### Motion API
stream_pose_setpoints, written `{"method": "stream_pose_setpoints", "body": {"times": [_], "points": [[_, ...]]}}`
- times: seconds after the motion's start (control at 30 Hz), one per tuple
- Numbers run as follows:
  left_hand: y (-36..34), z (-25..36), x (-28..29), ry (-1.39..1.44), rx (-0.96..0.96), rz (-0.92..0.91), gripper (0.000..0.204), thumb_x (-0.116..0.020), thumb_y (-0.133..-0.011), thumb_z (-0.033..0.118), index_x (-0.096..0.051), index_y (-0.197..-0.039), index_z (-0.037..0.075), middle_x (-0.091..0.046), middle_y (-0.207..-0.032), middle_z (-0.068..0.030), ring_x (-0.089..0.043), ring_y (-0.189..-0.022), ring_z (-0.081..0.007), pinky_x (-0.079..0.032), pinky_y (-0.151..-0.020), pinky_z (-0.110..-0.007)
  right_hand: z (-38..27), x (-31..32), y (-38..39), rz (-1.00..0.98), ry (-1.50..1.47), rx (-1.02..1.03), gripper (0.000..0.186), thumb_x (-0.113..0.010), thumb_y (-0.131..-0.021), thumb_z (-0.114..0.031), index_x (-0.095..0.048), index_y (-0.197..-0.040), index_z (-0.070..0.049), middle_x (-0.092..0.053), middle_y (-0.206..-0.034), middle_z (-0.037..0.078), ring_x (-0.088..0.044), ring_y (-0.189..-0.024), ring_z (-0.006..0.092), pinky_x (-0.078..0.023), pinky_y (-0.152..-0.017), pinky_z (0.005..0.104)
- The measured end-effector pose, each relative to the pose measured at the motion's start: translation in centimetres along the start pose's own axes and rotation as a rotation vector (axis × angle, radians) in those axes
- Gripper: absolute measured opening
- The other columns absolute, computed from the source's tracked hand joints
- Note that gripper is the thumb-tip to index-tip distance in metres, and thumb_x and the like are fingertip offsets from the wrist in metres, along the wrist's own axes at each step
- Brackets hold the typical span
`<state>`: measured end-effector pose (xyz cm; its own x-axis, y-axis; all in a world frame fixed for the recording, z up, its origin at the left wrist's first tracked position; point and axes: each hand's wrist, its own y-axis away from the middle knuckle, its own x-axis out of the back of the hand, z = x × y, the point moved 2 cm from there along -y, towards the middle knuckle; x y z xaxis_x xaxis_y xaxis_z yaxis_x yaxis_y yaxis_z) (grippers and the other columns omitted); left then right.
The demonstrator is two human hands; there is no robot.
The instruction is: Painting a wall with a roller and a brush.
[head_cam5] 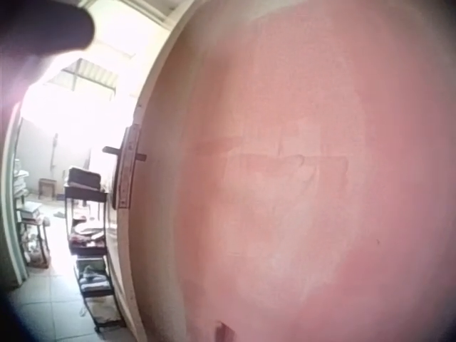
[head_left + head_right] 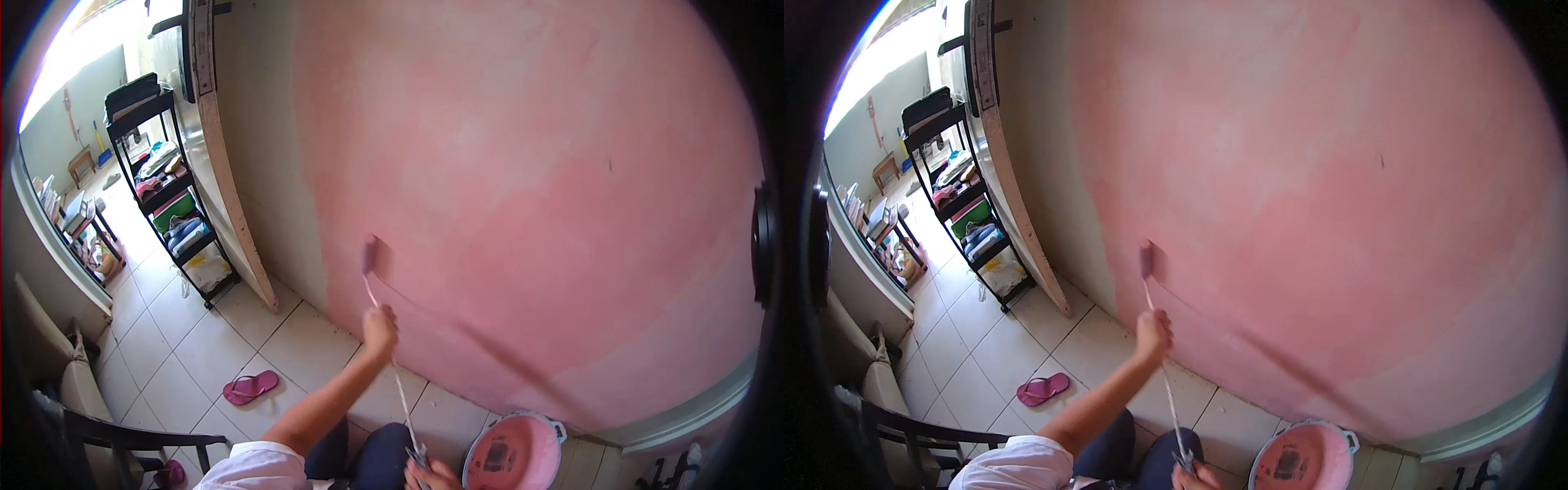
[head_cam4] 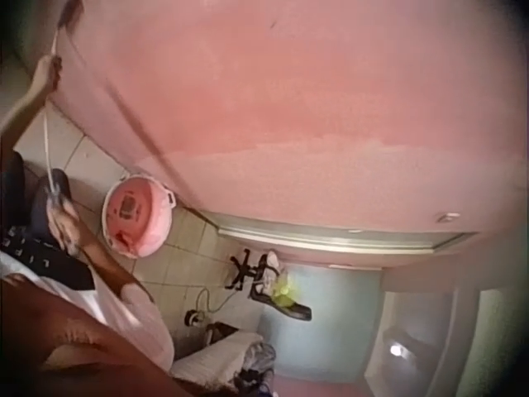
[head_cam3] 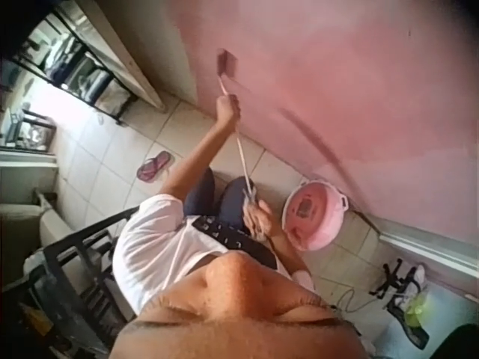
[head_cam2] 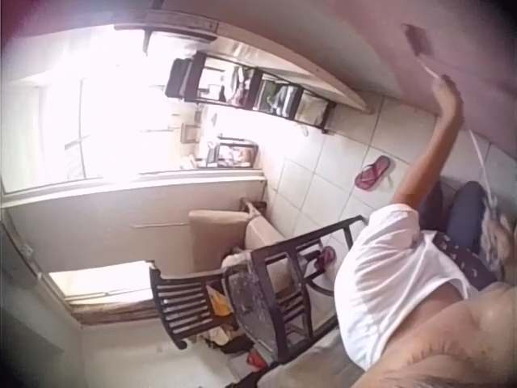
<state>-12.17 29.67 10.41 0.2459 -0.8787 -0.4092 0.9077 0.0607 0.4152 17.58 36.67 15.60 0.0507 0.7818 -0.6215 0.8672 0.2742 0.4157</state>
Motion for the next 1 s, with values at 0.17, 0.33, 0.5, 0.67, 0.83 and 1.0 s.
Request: {"method": "stream_pose_setpoints", "body": {"times": [0.17, 0.33, 0.5, 0.67, 0.83, 1.0], "points": [[-1.5, -1.1, 0.4, 0.021, -0.089, -0.053, 0.032, -0.037, -0.090, 0.028, -0.041, -0.064, 0.011, -0.036, -0.051, 0.0027, -0.035, -0.040, -0.0102, -0.027, -0.034, -0.027, -0.2, -0.8, -0.8, -0.014, -0.074, 0.034, 0.014, -0.049, -0.090, -0.020, -0.046, -0.091, -0.007, -0.040, -0.050, 0.003, -0.037, -0.032, 0.0149, -0.034, -0.032, 0.0261], [-7.5, 3.5, 4.6, -0.070, -0.119, 0.037, 0.023, -0.039, -0.084, 0.019, -0.047, -0.067, 0.006, -0.040, -0.054, -0.0007, -0.038, -0.039, -0.0134, -0.029, -0.034, -0.030, -1.3, -2.9, -6.8, -0.143, -0.002, -0.097, 0.017, -0.045, -0.092, -0.024, -0.042, -0.091, -0.007, -0.042, -0.056, 0.004, -0.043, -0.042, 0.0144, -0.033, -0.039, 0.0257], [-3.9, -0.9, 0.8, -0.111, -0.248, -0.032, 0.024, -0.040, -0.085, 0.020, -0.042, -0.063, 0.010, -0.036, -0.052, 0.0013, -0.035, -0.038, -0.0112, -0.026, -0.033, -0.028, -0.5, 1.1, -2.3, -0.246, -0.092, 0.101, 0.017, -0.049, -0.089, -0.020, -0.045, -0.096, -0.005, -0.043, -0.053, 0.004, -0.038, -0.030, 0.0152, -0.037, -0.033, 0.0263], [-6.6, -3.9, 0.9, -0.157, -0.243, -0.021, 0.021, -0.040, -0.084, 0.016, -0.042, -0.064, 0.012, -0.040, -0.053, 0.0010, -0.039, -0.039, -0.0121, -0.029, -0.034, -0.029, -4.2, 0.4, -0.4, -0.057, 0.186, -0.085, 0.017, -0.045, -0.093, -0.021, -0.040, -0.091, -0.005, -0.043, -0.057, 0.005, -0.042, -0.040, 0.0148, -0.035, -0.041, 0.0249], [-9.9, 3.8, 7.4, -0.352, -0.205, 0.029, 0.022, -0.039, -0.087, 0.023, -0.049, -0.071, 0.011, -0.041, -0.055, 0.0015, -0.039, -0.040, -0.0131, -0.030, -0.035, -0.029, -0.9, -2.9, -8.0, -0.147, 0.309, -0.029, 0.024, -0.048, -0.091, -0.028, -0.041, -0.086, -0.006, -0.046, -0.055, 0.004, -0.045, -0.038, 0.0133, -0.038, -0.037, 0.0247], [-7.2, 6.0, 8.2, -0.367, -0.128, 0.010, 0.029, -0.036, -0.091, 0.033, -0.045, -0.073, 0.012, -0.039, -0.056, 0.0023, -0.036, -0.040, -0.0119, -0.029, -0.035, -0.029, 2.7, -4.3, -7.7, -0.103, 0.316, 0.053, 0.025, -0.051, -0.090, -0.029, -0.043, -0.091, -0.005, -0.047, -0.055, 0.003, -0.045, -0.037, 0.0123, -0.038, -0.036, 0.0245]]}}
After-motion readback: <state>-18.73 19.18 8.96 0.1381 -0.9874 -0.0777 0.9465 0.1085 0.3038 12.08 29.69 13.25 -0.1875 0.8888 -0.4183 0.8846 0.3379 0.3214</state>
